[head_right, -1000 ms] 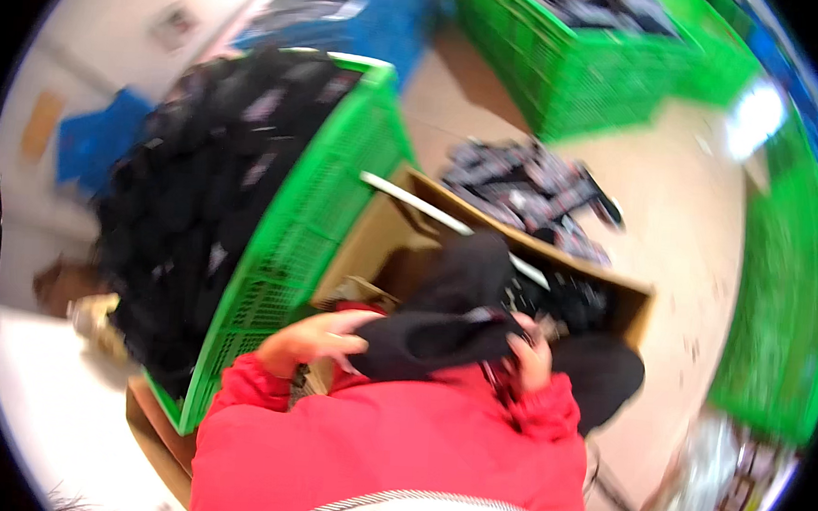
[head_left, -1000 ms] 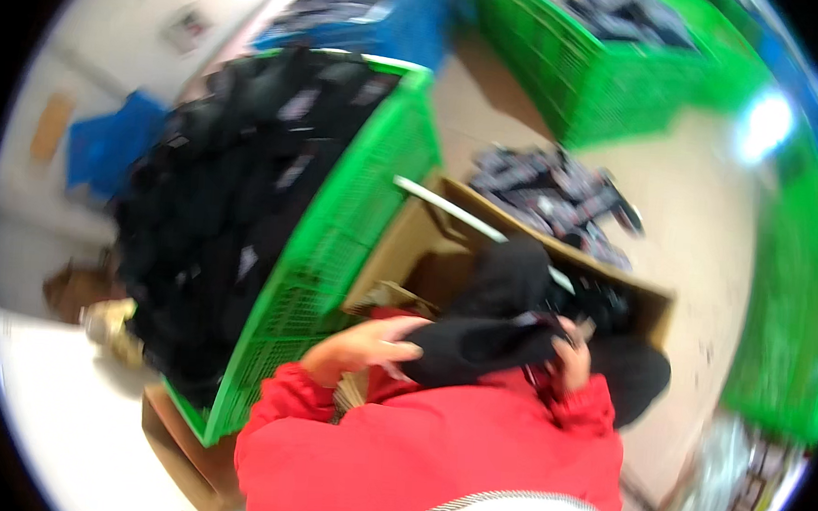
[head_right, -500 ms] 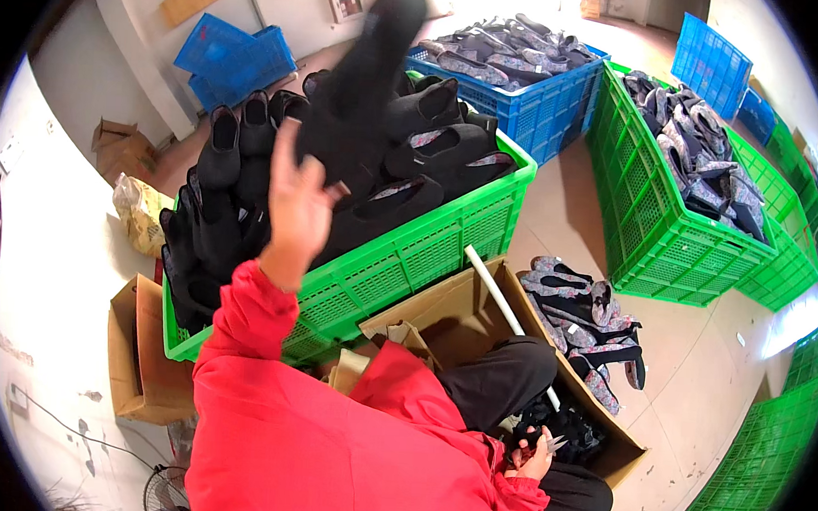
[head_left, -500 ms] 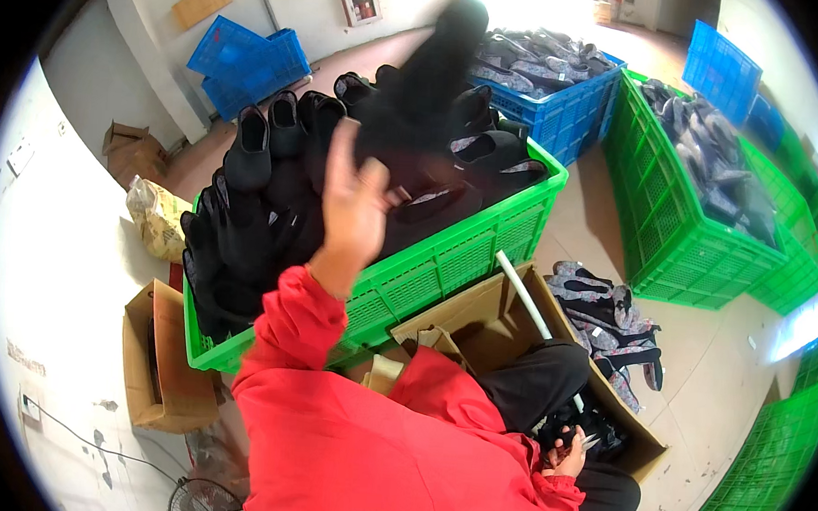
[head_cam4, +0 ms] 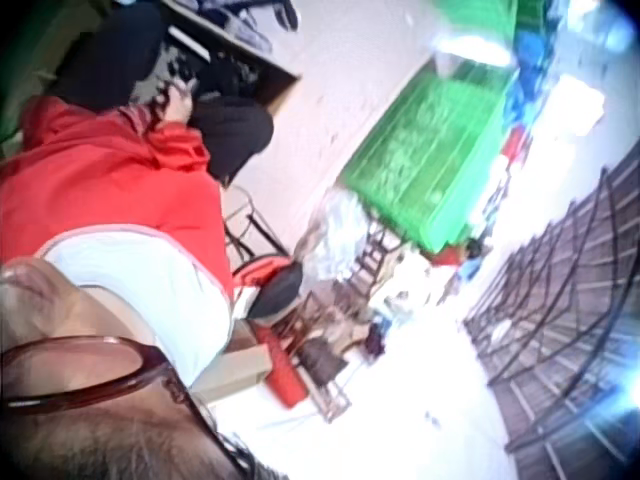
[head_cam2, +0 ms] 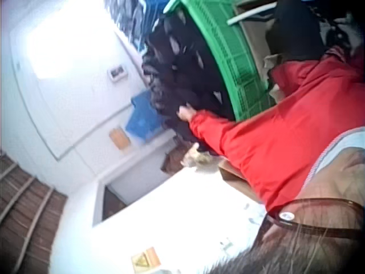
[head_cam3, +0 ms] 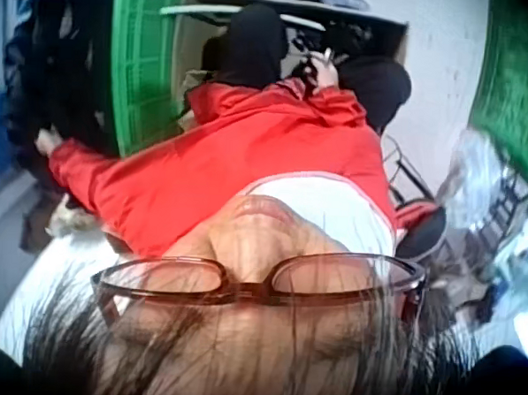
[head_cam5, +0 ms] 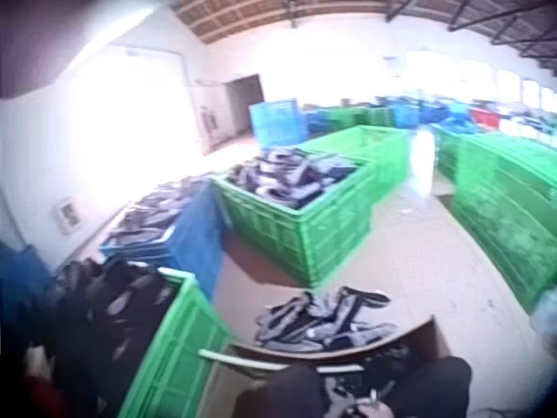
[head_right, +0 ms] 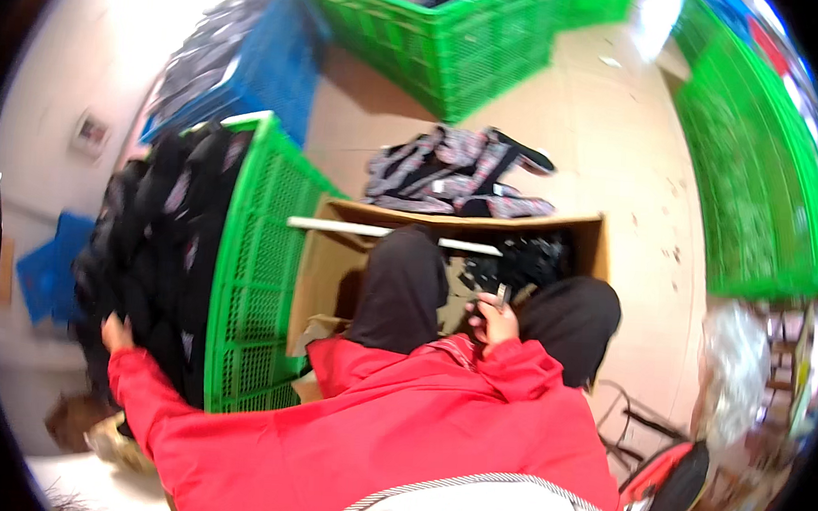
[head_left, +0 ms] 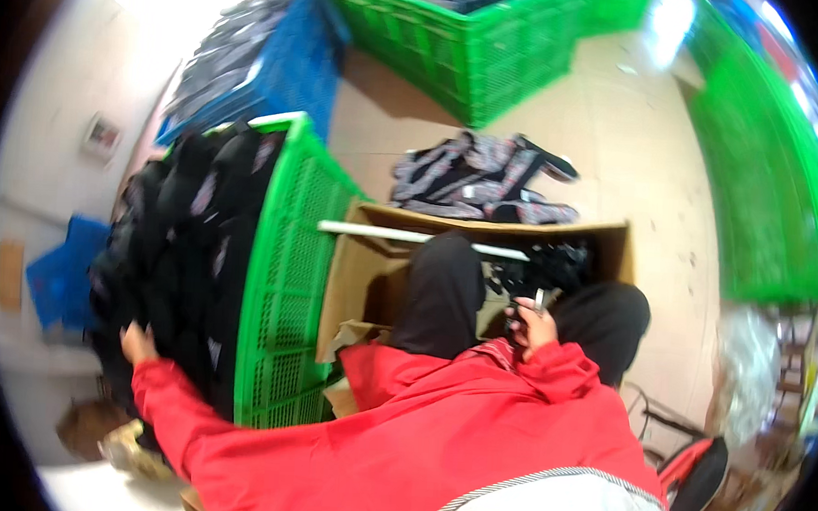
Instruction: The person sits on the floor in a workshop and uses scissors to trim loose threads and excess fabric from the edges of black slippers. They pick up slippers from a cardboard box, trim them, and place the finished items into a green plastic crate.
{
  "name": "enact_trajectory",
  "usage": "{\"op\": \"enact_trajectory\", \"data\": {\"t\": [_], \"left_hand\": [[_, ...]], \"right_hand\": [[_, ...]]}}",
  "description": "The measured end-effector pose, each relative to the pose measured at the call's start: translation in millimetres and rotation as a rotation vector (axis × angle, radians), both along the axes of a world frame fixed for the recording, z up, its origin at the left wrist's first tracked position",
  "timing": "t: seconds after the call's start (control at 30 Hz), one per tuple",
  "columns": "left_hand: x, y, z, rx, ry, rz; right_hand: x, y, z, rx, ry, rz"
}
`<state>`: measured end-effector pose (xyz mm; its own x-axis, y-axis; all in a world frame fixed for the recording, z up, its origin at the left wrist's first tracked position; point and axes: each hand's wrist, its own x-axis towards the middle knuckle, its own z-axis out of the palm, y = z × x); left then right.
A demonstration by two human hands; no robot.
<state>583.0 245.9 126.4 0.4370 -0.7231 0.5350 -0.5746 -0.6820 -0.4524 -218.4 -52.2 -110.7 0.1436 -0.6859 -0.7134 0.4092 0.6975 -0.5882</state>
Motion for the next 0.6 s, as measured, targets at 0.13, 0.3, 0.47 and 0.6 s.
{"op": "enact_trajectory", "data": {"t": [0.13, 0.3, 0.47, 0.6], "left_hand": [[-113, -131, 18, -0.396, 0.110, 0.730], [-207, -231, 67, -0.150, -0.292, -0.232], [-357, -416, -31, 0.073, 0.385, -0.843], [-515, -541, -152, 0.485, 0.832, -1.105]], "right_hand": [[-12, 4, -7, 0.025, -0.007, -0.141], [-4, -5, -4, 0.074, -0.100, -0.086], [11, -9, 10, 0.062, -0.193, -0.051], [3, -16, 13, 0.042, -0.204, -0.122]]}}
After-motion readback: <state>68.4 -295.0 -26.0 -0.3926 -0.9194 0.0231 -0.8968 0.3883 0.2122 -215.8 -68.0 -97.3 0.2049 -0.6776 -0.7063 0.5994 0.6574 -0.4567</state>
